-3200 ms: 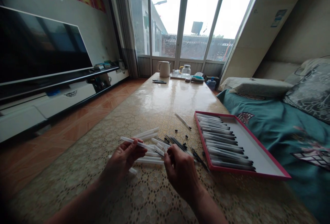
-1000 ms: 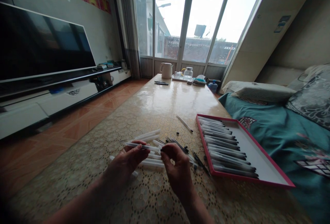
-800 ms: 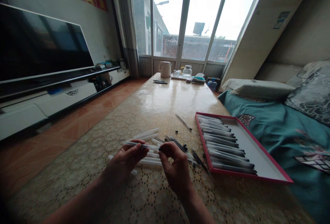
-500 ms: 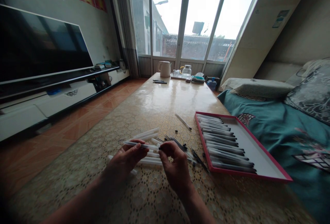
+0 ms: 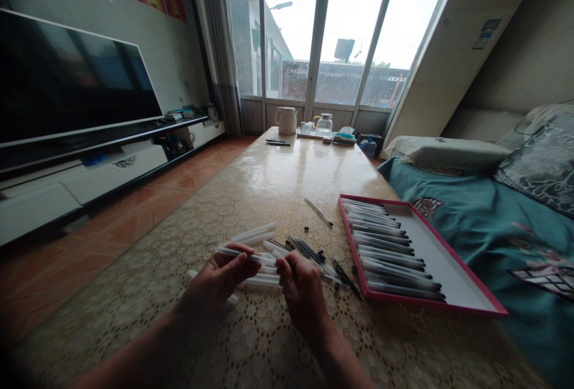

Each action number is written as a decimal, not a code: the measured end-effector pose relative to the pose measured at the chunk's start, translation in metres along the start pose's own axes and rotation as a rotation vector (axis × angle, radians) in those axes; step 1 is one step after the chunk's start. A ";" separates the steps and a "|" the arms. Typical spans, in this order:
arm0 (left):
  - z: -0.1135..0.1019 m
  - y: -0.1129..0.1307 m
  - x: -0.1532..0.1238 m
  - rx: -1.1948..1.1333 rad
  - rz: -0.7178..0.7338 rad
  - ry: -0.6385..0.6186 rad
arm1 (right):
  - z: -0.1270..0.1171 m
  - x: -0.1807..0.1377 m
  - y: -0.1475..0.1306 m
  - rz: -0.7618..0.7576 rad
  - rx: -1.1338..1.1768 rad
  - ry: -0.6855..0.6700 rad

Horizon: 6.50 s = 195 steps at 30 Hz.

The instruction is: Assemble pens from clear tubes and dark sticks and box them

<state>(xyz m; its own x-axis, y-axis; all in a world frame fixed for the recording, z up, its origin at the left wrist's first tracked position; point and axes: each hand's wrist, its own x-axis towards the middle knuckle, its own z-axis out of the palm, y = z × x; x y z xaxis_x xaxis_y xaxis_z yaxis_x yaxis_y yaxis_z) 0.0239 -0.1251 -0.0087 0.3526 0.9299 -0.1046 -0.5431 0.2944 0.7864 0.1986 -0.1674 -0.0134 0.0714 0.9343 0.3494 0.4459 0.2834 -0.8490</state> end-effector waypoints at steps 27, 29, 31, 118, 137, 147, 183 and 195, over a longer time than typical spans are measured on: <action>-0.005 -0.003 0.003 0.031 0.006 -0.016 | -0.004 -0.004 0.003 0.013 -0.083 -0.159; -0.006 -0.002 0.003 0.022 0.012 -0.009 | -0.004 -0.004 0.002 0.014 -0.072 -0.157; -0.006 -0.002 0.003 0.018 0.017 -0.005 | -0.003 -0.004 0.002 0.016 -0.064 -0.150; -0.011 -0.006 0.006 1.608 0.569 -0.107 | -0.012 0.000 0.007 -0.036 -0.277 0.062; -0.016 0.008 0.015 0.482 0.317 0.233 | -0.011 -0.006 0.000 -0.113 -0.325 0.011; -0.012 0.009 0.014 0.189 0.176 0.256 | -0.009 -0.009 -0.001 -0.148 -0.313 0.001; -0.001 0.001 0.000 0.466 0.201 -0.019 | -0.005 -0.012 -0.008 -0.313 -0.608 -0.106; -0.003 -0.005 -0.003 0.572 0.264 -0.037 | -0.007 -0.002 0.000 0.051 0.125 -0.342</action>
<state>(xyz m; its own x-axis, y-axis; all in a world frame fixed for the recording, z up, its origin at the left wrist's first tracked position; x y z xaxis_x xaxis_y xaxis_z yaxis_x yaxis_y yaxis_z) 0.0237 -0.1285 -0.0142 0.2941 0.9439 0.1502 -0.1251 -0.1178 0.9851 0.2052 -0.1710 -0.0116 -0.2210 0.9602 0.1710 0.3358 0.2396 -0.9110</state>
